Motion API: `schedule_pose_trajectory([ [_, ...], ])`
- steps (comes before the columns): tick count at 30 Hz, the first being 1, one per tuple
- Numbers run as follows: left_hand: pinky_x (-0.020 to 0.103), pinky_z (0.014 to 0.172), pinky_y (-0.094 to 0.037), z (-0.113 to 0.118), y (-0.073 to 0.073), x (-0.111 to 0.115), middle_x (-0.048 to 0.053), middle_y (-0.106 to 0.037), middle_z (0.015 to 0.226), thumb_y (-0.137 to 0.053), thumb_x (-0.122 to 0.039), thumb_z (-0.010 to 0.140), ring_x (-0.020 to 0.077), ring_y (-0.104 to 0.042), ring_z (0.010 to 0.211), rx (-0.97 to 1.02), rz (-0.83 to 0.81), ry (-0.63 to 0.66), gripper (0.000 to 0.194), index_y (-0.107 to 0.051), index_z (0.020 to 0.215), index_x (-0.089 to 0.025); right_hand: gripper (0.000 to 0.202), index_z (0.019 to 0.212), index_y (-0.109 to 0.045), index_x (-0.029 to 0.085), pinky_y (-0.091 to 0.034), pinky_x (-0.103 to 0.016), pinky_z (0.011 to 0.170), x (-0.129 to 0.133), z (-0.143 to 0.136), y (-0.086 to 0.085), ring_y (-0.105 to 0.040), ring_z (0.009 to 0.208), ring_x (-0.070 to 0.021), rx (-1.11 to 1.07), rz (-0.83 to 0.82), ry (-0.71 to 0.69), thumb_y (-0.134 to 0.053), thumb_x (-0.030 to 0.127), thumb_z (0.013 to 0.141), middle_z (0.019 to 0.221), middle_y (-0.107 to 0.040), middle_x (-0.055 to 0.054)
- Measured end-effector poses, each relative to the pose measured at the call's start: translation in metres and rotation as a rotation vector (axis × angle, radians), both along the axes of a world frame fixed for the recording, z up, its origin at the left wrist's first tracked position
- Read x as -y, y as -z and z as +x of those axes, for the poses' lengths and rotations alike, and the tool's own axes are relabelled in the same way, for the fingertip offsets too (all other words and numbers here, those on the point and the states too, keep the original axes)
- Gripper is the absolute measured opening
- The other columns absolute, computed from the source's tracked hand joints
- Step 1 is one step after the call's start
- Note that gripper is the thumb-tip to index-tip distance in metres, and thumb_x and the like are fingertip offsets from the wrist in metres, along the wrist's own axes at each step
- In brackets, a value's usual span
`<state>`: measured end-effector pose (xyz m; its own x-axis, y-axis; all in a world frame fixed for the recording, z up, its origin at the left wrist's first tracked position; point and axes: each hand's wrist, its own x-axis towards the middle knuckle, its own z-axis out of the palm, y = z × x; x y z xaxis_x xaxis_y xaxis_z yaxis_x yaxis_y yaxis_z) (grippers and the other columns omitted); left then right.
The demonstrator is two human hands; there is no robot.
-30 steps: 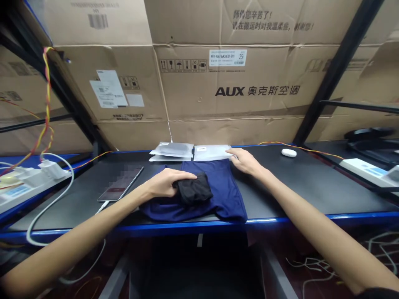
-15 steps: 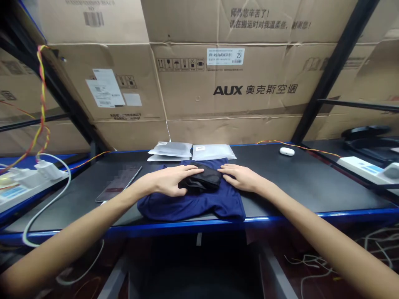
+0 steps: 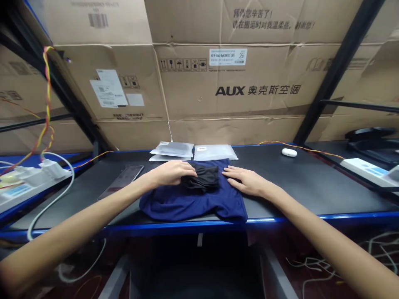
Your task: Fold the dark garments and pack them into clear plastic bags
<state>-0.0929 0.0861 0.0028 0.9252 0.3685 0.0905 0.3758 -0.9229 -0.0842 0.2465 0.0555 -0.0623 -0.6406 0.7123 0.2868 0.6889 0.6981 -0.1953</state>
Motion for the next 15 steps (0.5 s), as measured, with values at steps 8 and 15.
schedule_pose_trajectory([
  [8,0.029,0.067,-0.047,0.041,-0.013,0.021,0.006,-0.071,0.084,-0.064,-0.032,0.079,0.0224,-0.066,0.075,0.341,-0.036,-0.313,0.022,-0.065,0.093,-0.017,0.039,0.133,-0.063,0.023,-0.044,-0.046,0.113,0.000,-0.001,-0.002,-0.054,0.132,-0.0260,-0.125,0.051,0.028,-0.046,0.032,0.099,0.139,-0.061,-0.006],
  [15,0.035,0.065,-0.050,0.099,0.009,0.043,0.012,-0.072,0.091,-0.063,-0.036,0.077,0.0301,-0.069,0.078,0.224,-0.105,-0.503,0.035,-0.062,0.106,-0.017,0.038,0.125,-0.069,0.025,-0.052,-0.043,0.103,0.009,-0.007,-0.014,-0.066,0.116,-0.0274,-0.283,-0.005,0.135,-0.043,0.036,0.098,0.126,-0.070,-0.004],
])
